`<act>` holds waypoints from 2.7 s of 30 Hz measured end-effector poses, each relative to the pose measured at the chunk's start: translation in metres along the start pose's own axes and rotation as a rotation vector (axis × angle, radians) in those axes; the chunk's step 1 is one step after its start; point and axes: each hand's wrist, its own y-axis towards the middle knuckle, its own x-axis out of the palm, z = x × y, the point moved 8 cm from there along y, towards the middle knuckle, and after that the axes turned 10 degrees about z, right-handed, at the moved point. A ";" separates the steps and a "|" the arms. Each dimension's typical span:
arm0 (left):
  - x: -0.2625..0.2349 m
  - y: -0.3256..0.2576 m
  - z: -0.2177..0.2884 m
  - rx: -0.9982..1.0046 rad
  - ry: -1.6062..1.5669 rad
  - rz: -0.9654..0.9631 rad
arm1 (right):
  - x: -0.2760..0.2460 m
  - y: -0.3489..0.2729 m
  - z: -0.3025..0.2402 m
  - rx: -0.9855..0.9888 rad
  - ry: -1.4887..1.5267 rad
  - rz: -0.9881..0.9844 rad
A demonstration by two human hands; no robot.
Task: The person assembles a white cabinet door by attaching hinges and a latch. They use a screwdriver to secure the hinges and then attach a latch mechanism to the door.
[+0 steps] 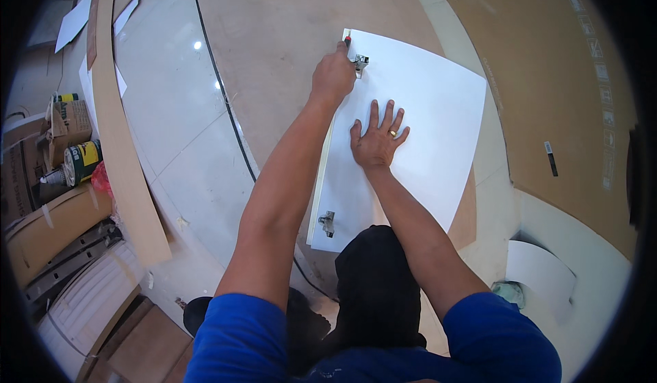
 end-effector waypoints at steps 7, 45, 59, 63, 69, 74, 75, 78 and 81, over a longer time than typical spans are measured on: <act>-0.011 -0.017 0.005 -0.030 0.065 -0.013 | 0.000 0.002 0.000 -0.008 0.009 0.003; -0.012 -0.025 0.003 -0.062 0.117 -0.064 | -0.003 0.000 0.001 -0.015 0.062 0.027; -0.058 -0.058 -0.012 -0.058 -0.010 0.054 | -0.001 0.002 0.001 -0.008 0.023 0.020; -0.028 -0.018 -0.011 -0.057 0.015 0.072 | 0.000 0.001 0.002 -0.002 0.022 0.011; -0.011 -0.022 -0.016 -0.025 0.020 0.053 | 0.002 0.001 0.002 0.008 0.024 -0.029; -0.011 -0.022 -0.011 -0.038 0.058 0.039 | 0.002 0.002 0.002 0.006 0.021 -0.027; -0.011 -0.023 -0.009 -0.026 0.066 0.039 | 0.001 0.002 0.002 0.004 0.030 -0.005; -0.012 -0.026 -0.004 -0.002 0.102 0.018 | 0.001 0.002 0.001 0.002 0.049 -0.006; -0.009 -0.027 -0.001 -0.048 0.145 -0.021 | 0.001 0.001 0.002 0.004 0.048 -0.009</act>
